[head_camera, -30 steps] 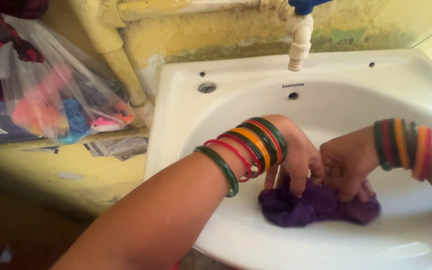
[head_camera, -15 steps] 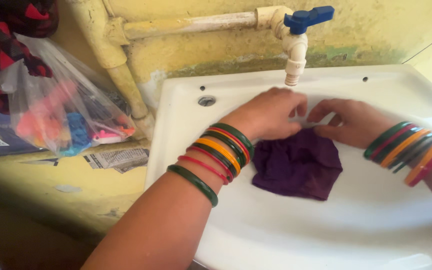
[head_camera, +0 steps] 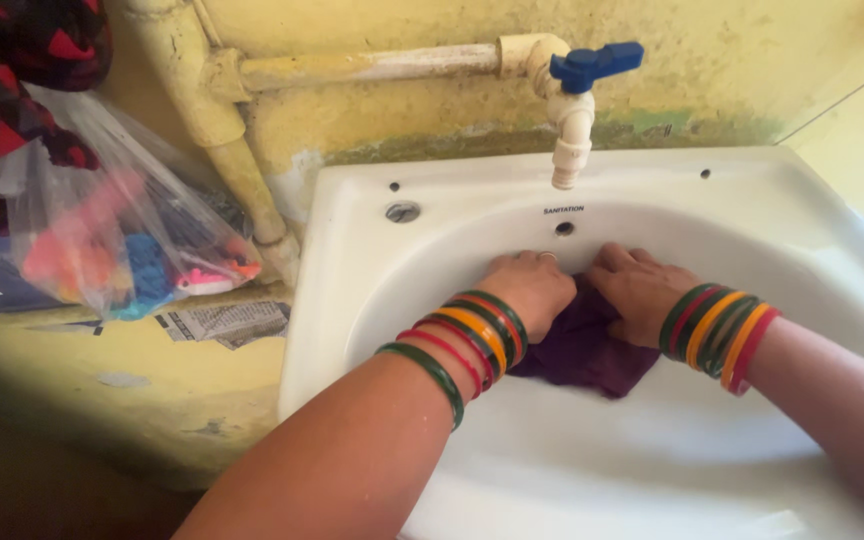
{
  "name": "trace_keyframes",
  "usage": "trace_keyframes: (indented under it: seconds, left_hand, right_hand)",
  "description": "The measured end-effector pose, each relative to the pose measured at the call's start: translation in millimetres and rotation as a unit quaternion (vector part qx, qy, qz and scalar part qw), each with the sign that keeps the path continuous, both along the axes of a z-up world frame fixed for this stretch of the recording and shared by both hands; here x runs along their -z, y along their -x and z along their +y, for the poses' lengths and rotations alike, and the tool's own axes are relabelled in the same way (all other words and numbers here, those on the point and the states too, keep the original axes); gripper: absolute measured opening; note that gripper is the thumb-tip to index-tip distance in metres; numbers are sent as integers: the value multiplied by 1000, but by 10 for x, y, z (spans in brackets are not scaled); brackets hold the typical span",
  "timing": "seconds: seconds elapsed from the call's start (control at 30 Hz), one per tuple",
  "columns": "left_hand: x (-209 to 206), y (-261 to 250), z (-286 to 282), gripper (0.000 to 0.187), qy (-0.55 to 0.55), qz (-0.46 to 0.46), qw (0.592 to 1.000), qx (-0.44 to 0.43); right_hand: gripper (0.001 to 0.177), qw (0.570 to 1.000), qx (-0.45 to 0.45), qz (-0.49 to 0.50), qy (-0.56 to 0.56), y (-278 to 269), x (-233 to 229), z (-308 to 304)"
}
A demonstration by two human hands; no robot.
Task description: The person wipes the interior and rim of a white ceramic sink and its plastic faucet using a purple cloth.
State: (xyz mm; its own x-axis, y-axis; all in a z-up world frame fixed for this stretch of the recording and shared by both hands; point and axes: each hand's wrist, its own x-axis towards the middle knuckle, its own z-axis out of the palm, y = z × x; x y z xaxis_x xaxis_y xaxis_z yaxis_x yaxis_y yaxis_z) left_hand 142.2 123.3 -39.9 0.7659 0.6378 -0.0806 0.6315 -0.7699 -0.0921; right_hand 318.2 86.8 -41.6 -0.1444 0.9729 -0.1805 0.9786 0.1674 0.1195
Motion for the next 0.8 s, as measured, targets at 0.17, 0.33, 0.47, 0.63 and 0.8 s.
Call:
trace_keyframes:
  seconds: [0.17,0.33,0.47,0.63,0.8]
  left_hand:
    - [82,-128,-33,38,-61,-59,995,50]
    - [53,-262,-190,70,124,-50,990,37]
    - [183,-362,-235,72,138,-77,986,57]
    - [167,-409,-249,57,181,-62,980,54]
    - [-57,-413,-369,40,208,10,976,59]
  right_hand:
    - [35,991,88,-81,56,-68,-142,29]
    - [42,979,130,-118,107,-104,-368,-69]
    - [38,970,103,-157,157,-32,-458,-146]
    - [36,955,90,-101,266,51,-523,-241]
    - [38,928,87,-13,361,-25,-458,-211]
